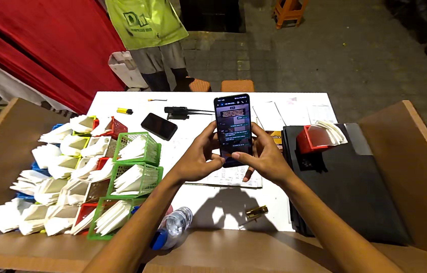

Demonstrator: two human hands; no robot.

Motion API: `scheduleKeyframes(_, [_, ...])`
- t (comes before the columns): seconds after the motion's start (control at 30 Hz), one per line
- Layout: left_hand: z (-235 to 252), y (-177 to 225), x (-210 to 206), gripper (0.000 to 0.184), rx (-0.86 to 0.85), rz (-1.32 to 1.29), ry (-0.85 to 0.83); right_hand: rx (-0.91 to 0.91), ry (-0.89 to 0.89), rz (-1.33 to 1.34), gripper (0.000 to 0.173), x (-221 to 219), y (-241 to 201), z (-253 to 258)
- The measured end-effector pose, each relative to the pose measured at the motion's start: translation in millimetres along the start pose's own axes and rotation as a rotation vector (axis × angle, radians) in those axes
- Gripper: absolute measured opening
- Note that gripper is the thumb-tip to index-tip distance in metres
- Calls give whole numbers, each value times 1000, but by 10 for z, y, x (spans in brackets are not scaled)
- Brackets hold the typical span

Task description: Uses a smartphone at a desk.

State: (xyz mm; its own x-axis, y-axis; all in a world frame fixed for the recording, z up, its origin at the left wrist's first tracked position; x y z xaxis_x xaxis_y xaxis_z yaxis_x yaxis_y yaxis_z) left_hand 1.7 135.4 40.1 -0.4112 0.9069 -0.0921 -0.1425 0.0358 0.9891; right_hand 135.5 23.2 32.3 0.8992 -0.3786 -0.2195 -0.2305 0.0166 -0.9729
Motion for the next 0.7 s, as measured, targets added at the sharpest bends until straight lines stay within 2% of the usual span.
scheduleKeyframes(0.17, [11, 6, 19, 66, 19, -6, 66, 16, -32, 21, 58, -22, 4, -14])
scheduleKeyframes(0.4, [12, 22, 36, 35, 90, 8, 210, 28, -56, -33, 63, -62, 39, -37])
scheduleKeyframes(0.57, [5, 11, 66, 28, 128, 16, 311, 25, -105, -34, 71, -120, 70, -55])
scheduleKeyframes(0.7, [11, 25, 59, 35, 124, -36, 251, 7, -98, 13, 71, -98, 36, -51])
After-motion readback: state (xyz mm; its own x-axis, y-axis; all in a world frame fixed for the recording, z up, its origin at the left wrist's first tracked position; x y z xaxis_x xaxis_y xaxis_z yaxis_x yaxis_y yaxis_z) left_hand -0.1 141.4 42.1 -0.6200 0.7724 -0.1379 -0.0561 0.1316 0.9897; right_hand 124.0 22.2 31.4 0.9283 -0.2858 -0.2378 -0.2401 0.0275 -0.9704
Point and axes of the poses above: each hand's wrist, its own z-axis towards the middle knuckle, its own x-axis out of the back of the hand, y = z × x, the point moved 5 cm from there along z, towards the middle knuckle, and after that the axes turned 9 degrees about y, right-handed, at the moved point
